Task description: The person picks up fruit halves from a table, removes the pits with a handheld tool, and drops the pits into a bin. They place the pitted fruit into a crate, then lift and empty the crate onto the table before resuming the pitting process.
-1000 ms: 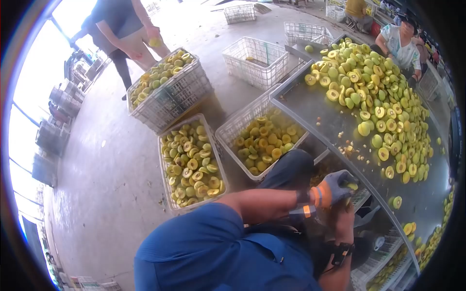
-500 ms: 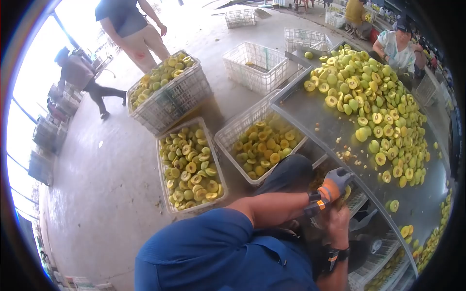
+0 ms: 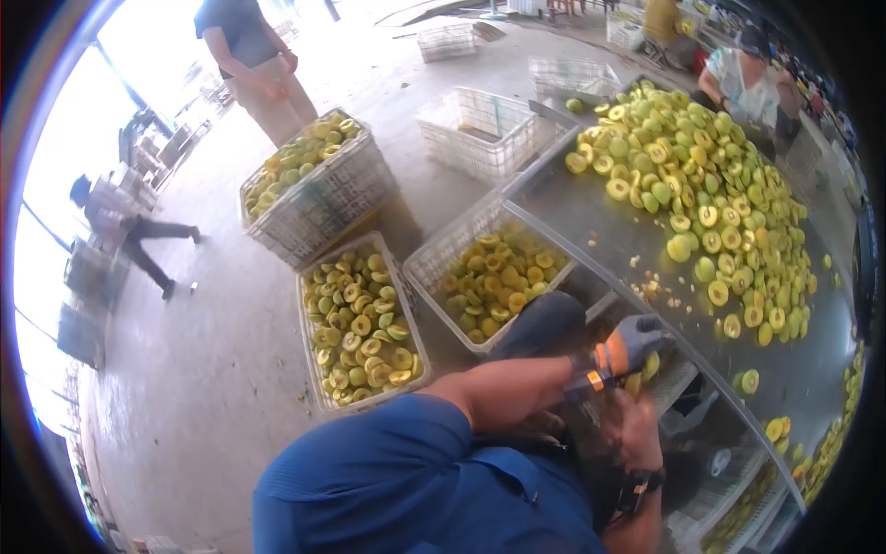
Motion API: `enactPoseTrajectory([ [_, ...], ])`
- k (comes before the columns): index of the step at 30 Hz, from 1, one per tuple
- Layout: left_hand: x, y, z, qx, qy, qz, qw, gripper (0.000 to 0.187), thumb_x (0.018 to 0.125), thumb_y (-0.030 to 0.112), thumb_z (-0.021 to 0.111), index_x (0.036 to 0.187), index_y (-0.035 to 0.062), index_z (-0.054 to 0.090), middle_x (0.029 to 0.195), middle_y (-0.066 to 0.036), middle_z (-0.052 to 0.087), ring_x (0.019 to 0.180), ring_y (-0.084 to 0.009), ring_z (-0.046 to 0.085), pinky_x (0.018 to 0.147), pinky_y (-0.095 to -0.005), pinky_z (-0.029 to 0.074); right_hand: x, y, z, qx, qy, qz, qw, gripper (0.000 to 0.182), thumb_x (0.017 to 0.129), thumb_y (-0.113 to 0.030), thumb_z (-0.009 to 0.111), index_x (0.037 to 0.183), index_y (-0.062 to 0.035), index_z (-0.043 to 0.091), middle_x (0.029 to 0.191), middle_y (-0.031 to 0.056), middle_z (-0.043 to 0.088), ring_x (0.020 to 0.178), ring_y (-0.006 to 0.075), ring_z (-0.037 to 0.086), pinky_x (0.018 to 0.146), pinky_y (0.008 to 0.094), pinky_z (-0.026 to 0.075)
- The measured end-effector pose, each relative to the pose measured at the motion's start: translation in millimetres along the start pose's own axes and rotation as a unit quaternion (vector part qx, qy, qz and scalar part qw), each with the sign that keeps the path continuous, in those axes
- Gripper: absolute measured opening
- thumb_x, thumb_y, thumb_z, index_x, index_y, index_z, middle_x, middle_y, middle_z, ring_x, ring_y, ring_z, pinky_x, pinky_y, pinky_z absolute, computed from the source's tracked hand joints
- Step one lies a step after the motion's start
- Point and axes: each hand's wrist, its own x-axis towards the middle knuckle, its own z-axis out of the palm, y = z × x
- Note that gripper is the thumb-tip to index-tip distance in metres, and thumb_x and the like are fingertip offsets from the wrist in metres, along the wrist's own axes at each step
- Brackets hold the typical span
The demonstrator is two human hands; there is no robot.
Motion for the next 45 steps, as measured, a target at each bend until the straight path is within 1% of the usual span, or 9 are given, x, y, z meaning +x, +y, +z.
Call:
enactPoseTrajectory([
  [1, -1.1, -21.5, -4.7, 0.237, -0.041, 0.22, 0.945, 0.047, 0.08, 0.004, 0.07, 0.126, 0.0146, 0.074, 0.12, -0.012, 0.072, 0.111, -0.0348, 0.068, 0.097, -0.0423, 0.056, -5.9, -0.2, -2.9, 0.003, 0.011, 0.002, 1.0, 0.022, 0.108, -0.025, 0.06, 0.097, -0.0062, 0.056, 0.063, -0.0033, 0.046, 0.045, 0.0101, 0.046, 0.041, 0.0302, 0.037],
  [6, 5.1, 12.4, -33.2, 0.244, -0.185, 0.167, 0.937, 0.062, 0.073, 0.002, 0.074, 0.134, 0.0146, 0.071, 0.12, -0.016, 0.072, 0.117, -0.0374, 0.067, 0.099, -0.0448, 0.057, 3.8, 3.2, -24.1, -0.192, -0.086, -0.107, 0.972, 0.025, 0.109, -0.022, 0.058, 0.091, -0.0056, 0.058, 0.061, -0.0032, 0.05, 0.047, 0.0091, 0.046, 0.045, 0.0291, 0.036],
  [10, 9.2, 19.6, -20.1, 0.082, -0.079, -0.022, 0.993, 0.04, 0.083, 0.0, 0.074, 0.123, -0.0011, 0.07, 0.111, -0.014, 0.074, 0.096, -0.026, 0.075, 0.083, -0.0337, 0.061, 14.4, 2.5, -38.3, -0.064, -0.079, -0.063, 0.993, 0.02, 0.108, -0.023, 0.063, 0.101, -0.0043, 0.06, 0.064, -0.0034, 0.051, 0.048, 0.0084, 0.046, 0.046, 0.0285, 0.036],
  [11, 12.0, 25.8, -20.9, 0.187, -0.069, 0.085, 0.976, 0.038, 0.084, -0.001, 0.072, 0.123, -0.0015, 0.07, 0.11, -0.015, 0.075, 0.096, -0.0264, 0.075, 0.083, -0.0337, 0.061, 19.7, 6.3, -43.4, -0.058, -0.078, -0.062, 0.993, 0.02, 0.108, -0.023, 0.064, 0.102, -0.0042, 0.061, 0.064, -0.0032, 0.052, 0.048, 0.0082, 0.046, 0.046, 0.0286, 0.037],
  [19, 24.5, 5.0, -4.6, 0.302, -0.042, -0.045, 0.951, 0.033, 0.088, -0.005, 0.067, 0.118, 0.0059, 0.075, 0.111, -0.015, 0.074, 0.097, -0.0294, 0.074, 0.083, -0.0365, 0.06, 56.7, 37.4, -77.1, 0.001, -0.023, -0.016, 1.0, 0.023, 0.105, -0.023, 0.066, 0.109, -0.0008, 0.064, 0.072, -0.0009, 0.057, 0.056, 0.0094, 0.054, 0.051, 0.0295, 0.043],
  [26, 33.1, -5.2, 20.2, 0.399, -0.045, -0.143, 0.905, 0.036, 0.087, 0.002, 0.07, 0.123, 0.0004, 0.069, 0.104, -0.015, 0.075, 0.096, -0.034, 0.073, 0.084, -0.0412, 0.06, 68.8, 8.7, -118.3, -0.081, 0.11, -0.013, 0.991, 0.027, 0.099, -0.023, 0.067, 0.111, 0.0019, 0.067, 0.088, 0.0209, 0.072, 0.084, 0.0373, 0.069, 0.08, 0.0451, 0.053],
  [32, 45.3, 2.8, 6.6, 0.449, -0.154, -0.151, 0.867, 0.055, 0.077, 0.006, 0.079, 0.129, 0.0009, 0.064, 0.11, -0.019, 0.072, 0.097, -0.0405, 0.071, 0.081, -0.0446, 0.059, 94.0, -9.0, -125.5, -0.073, 0.121, 0.078, 0.987, 0.031, 0.099, -0.024, 0.066, 0.111, 0.0041, 0.066, 0.088, 0.0216, 0.071, 0.087, 0.039, 0.071, 0.081, 0.0466, 0.054],
  [36, 42.0, 40.9, -9.0, 0.369, -0.065, -0.372, 0.849, 0.052, 0.076, 0.001, 0.073, 0.127, 0.0051, 0.067, 0.115, -0.021, 0.073, 0.107, -0.0449, 0.07, 0.092, -0.0464, 0.057, 84.4, 16.8, -117.1, -0.062, 0.115, 0.132, 0.983, 0.029, 0.097, -0.025, 0.068, 0.101, 0.0034, 0.066, 0.08, 0.0192, 0.069, 0.068, 0.0304, 0.07, 0.063, 0.0424, 0.052],
  [45, -51.4, 115.2, -151.8, 0.468, 0.043, -0.472, 0.746, 0.04, 0.091, 0.004, 0.069, 0.132, 0.0066, 0.068, 0.123, -0.013, 0.075, 0.11, -0.0328, 0.074, 0.095, -0.0375, 0.058, 4.5, -16.5, -95.0, -0.024, 0.025, 0.275, 0.961, 0.024, 0.098, -0.021, 0.069, 0.091, 0.0001, 0.06, 0.062, 0.0028, 0.055, 0.042, 0.014, 0.054, 0.039, 0.0329, 0.041],
])
